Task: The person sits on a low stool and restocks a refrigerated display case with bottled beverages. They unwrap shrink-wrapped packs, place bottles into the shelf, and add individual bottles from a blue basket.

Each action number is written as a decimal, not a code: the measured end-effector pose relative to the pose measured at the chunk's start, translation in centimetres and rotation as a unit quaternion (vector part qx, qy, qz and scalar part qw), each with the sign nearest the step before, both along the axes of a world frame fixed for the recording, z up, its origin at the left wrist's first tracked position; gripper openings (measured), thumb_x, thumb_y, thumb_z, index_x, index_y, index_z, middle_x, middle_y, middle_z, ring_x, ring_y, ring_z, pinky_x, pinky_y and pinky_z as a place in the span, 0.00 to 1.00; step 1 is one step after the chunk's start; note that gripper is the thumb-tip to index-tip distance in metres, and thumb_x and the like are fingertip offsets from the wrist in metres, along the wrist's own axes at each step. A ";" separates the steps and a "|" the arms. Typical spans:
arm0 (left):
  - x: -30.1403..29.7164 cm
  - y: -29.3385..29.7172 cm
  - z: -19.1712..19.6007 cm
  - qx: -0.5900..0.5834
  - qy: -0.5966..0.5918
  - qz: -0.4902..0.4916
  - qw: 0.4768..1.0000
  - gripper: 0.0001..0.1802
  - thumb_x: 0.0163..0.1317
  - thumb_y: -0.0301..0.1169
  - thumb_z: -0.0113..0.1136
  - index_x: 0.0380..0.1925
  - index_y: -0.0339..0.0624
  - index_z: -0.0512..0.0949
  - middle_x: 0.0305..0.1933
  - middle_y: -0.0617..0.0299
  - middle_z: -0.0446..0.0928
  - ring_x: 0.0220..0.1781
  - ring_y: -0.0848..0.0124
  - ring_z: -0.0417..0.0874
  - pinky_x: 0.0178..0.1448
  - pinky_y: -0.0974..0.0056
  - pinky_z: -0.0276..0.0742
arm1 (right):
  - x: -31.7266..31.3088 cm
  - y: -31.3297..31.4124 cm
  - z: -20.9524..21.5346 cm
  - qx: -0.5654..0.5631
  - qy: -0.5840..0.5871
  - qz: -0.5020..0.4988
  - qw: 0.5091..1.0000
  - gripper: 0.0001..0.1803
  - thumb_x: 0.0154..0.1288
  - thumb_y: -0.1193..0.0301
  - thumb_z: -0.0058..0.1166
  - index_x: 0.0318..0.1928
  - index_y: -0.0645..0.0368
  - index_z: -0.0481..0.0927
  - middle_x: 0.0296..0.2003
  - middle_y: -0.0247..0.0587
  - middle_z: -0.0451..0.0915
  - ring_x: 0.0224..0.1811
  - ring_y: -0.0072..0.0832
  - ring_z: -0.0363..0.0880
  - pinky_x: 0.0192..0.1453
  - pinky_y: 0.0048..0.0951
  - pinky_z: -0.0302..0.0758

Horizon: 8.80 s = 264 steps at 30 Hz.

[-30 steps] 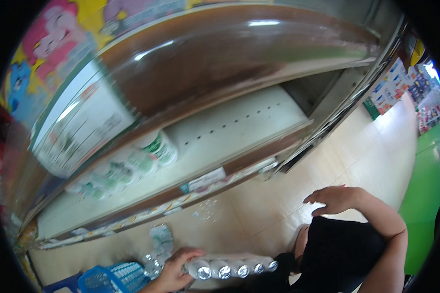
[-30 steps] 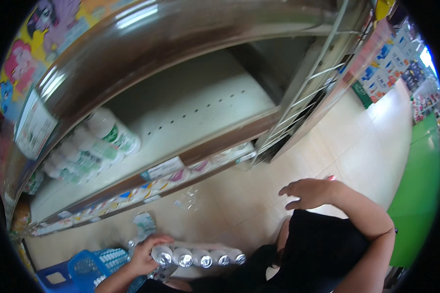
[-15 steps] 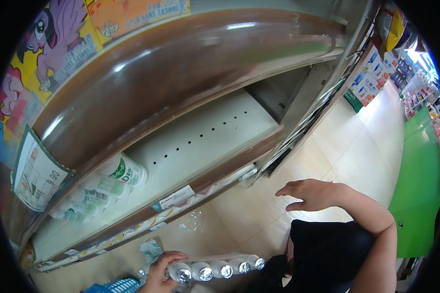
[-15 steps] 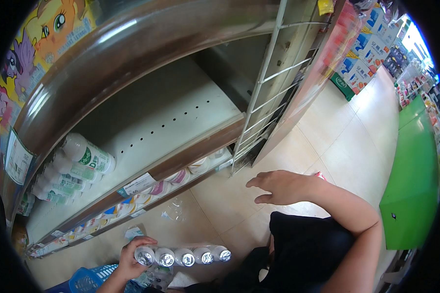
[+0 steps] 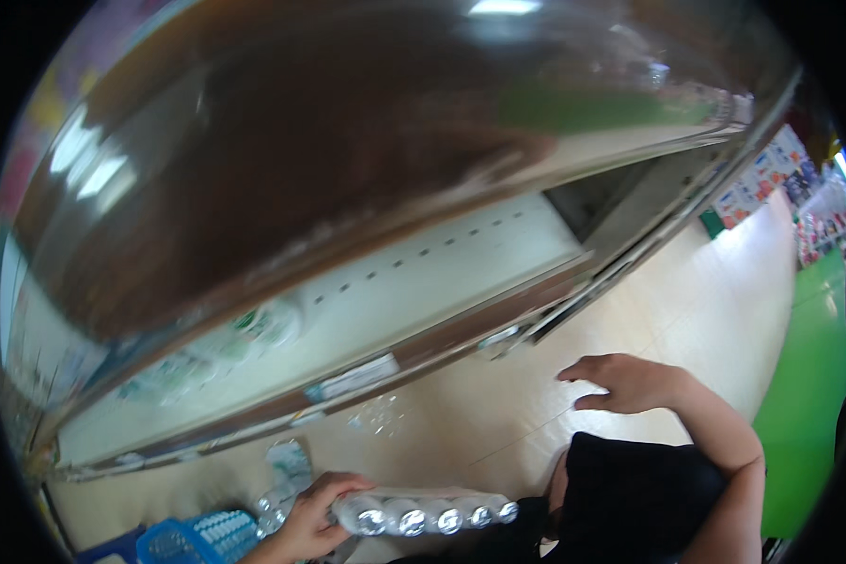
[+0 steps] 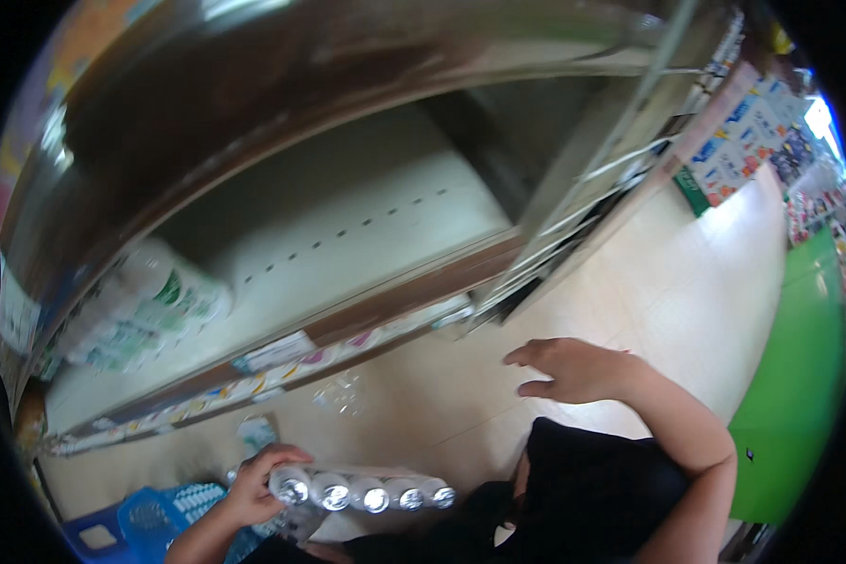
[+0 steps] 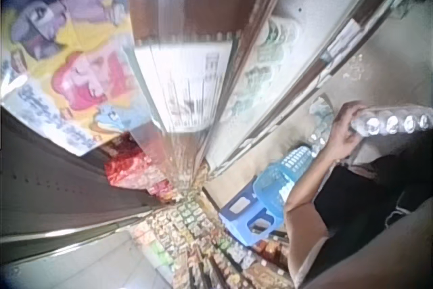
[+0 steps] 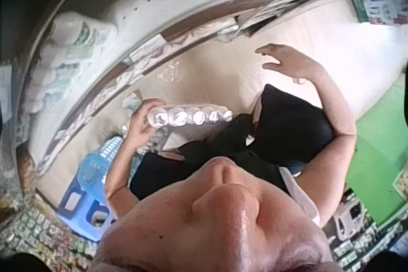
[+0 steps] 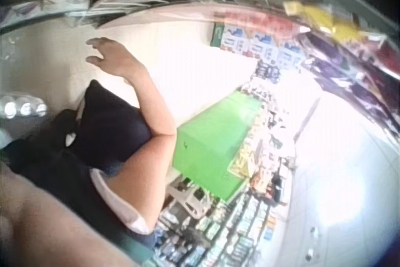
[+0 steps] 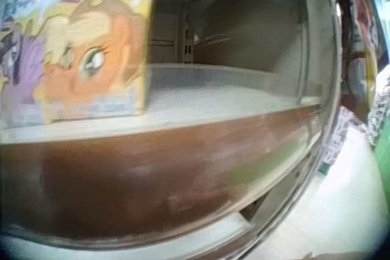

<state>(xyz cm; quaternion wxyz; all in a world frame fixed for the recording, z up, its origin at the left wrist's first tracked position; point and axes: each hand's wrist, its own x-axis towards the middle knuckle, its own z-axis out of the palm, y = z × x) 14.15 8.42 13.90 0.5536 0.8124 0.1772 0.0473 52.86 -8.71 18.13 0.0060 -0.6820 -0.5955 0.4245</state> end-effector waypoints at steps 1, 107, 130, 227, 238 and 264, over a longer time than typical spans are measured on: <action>0.2 -0.2 0.6 0.003 0.013 0.023 1.000 0.26 0.42 0.23 0.65 0.46 0.39 0.70 0.46 0.53 0.75 0.46 0.61 0.78 0.51 0.62 0.72 | 0.1 0.1 -0.2 0.007 -0.005 0.013 1.000 0.25 0.65 0.59 0.47 0.57 0.61 0.65 0.51 0.51 0.71 0.52 0.47 0.70 0.58 0.38 0.67; -17.9 1.5 0.1 0.174 -0.071 0.468 0.864 0.15 0.60 0.24 0.51 0.48 0.39 0.73 0.44 0.57 0.77 0.44 0.71 0.78 0.48 0.68 0.74 | -23.8 8.6 -4.4 0.075 0.185 0.128 0.971 0.24 0.54 0.86 0.46 0.53 0.59 0.68 0.56 0.45 0.67 0.43 0.31 0.76 0.43 0.26 0.74; -19.5 -8.8 -16.4 0.176 0.267 0.530 0.786 0.47 0.40 0.35 0.69 0.63 0.46 0.56 0.68 0.46 0.47 0.70 0.46 0.43 0.64 0.34 0.44 | -46.7 19.1 -22.1 0.028 0.028 0.068 0.997 0.30 0.48 0.59 0.57 0.51 0.62 0.71 0.42 0.57 0.77 0.45 0.46 0.77 0.49 0.36 0.72; 17.7 3.9 9.6 -0.050 -0.280 0.361 0.888 0.18 0.56 0.22 0.50 0.48 0.33 0.64 0.48 0.59 0.67 0.50 0.72 0.66 0.58 0.69 0.58 | -6.8 11.4 7.5 0.407 0.332 -0.435 0.731 0.26 0.59 0.74 0.46 0.56 0.68 0.54 0.46 0.48 0.67 0.42 0.30 0.74 0.48 0.28 0.74; 19.6 5.9 9.2 -0.052 -0.290 0.389 0.873 0.20 0.51 0.21 0.49 0.47 0.33 0.65 0.46 0.56 0.68 0.47 0.68 0.67 0.56 0.68 0.60 | -6.1 13.6 7.3 0.402 0.306 -0.446 0.738 0.28 0.59 0.75 0.44 0.59 0.65 0.53 0.51 0.49 0.66 0.44 0.33 0.75 0.53 0.30 0.73; 15.7 2.6 9.5 -0.015 -0.307 0.307 0.900 0.25 0.50 0.19 0.44 0.52 0.31 0.60 0.46 0.51 0.69 0.48 0.65 0.71 0.53 0.66 0.65 | -7.4 10.3 7.7 0.412 0.347 -0.426 0.727 0.23 0.59 0.78 0.47 0.53 0.64 0.56 0.49 0.47 0.69 0.46 0.32 0.75 0.49 0.29 0.75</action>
